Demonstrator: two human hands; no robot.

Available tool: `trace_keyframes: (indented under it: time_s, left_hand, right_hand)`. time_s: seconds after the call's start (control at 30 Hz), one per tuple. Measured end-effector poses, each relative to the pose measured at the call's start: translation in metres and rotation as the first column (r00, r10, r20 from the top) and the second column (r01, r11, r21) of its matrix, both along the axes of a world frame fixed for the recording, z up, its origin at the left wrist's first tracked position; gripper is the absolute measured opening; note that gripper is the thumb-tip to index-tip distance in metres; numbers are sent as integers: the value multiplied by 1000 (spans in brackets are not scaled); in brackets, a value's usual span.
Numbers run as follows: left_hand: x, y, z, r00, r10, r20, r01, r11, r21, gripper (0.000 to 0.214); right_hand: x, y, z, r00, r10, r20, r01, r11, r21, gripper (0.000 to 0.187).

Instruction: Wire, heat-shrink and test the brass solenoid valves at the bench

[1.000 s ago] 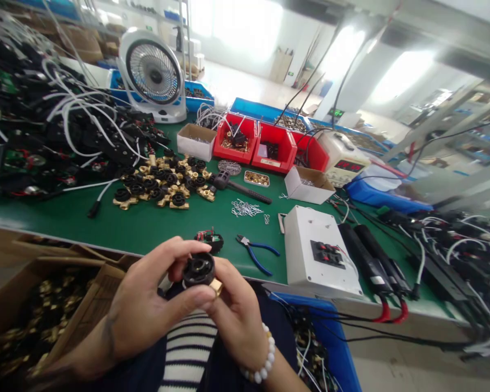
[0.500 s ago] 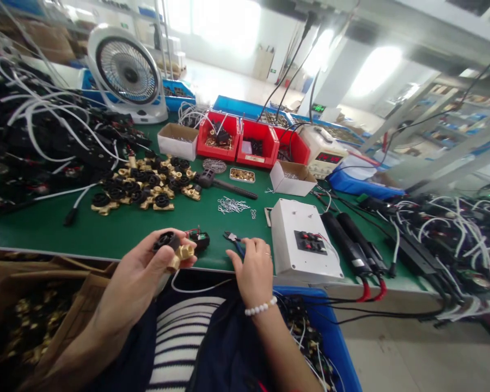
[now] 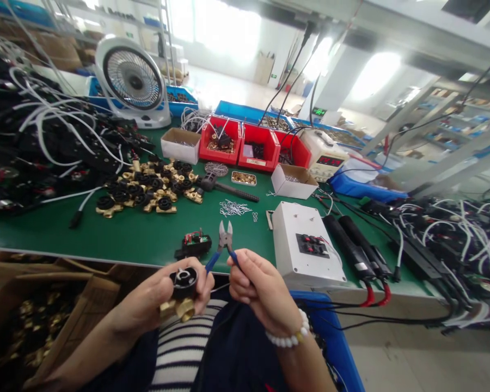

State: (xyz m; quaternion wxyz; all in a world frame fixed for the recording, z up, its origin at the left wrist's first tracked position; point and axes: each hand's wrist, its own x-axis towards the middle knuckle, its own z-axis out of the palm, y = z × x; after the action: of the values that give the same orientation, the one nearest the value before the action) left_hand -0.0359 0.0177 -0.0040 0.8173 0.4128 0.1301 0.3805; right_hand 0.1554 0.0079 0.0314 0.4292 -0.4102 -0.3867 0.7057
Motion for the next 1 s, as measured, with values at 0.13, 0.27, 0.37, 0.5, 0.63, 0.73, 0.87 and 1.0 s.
trace_keyframes:
  time_s: [0.13, 0.27, 0.37, 0.5, 0.63, 0.73, 0.87, 1.0]
  left_hand:
    - [-10, 1, 9, 991, 118, -61, -115, 992, 52, 44]
    - [-17, 2, 22, 878, 360, -316, -303, 928, 215, 37]
    - [-14, -3, 27, 798, 518, -308, -451, 852, 265, 28]
    - [-10, -11, 27, 770, 589, -246, -506, 797, 330, 32]
    - [-10, -16, 22, 713, 631, -305, -472, 754, 456, 37]
    - [-9, -17, 18, 688, 658, -306, -444, 715, 540, 43]
    - [-7, -18, 15, 646, 708, -285, -415, 639, 647, 49]
    - [-5, -19, 14, 577, 782, -235, -442, 542, 715, 49]
  right_hand:
    - [3, -5, 11, 996, -26, -89, 30, 999, 39, 33]
    - [3, -18, 22, 994, -102, -35, 106, 979, 174, 34]
    - [-3, -26, 20, 999, -32, -18, 35, 964, 264, 35]
    - [-10, -28, 10, 960, -120, 252, -10, 888, 460, 53]
    - [-14, -29, 9, 869, -182, 459, -122, 822, 556, 29]
    - [-17, -32, 12, 897, -115, 426, -122, 863, 489, 27]
    - [-26, -34, 15, 929, 14, 369, -131, 947, 292, 45]
    - [-34, -35, 17, 967, 107, 230, -129, 988, 84, 48]
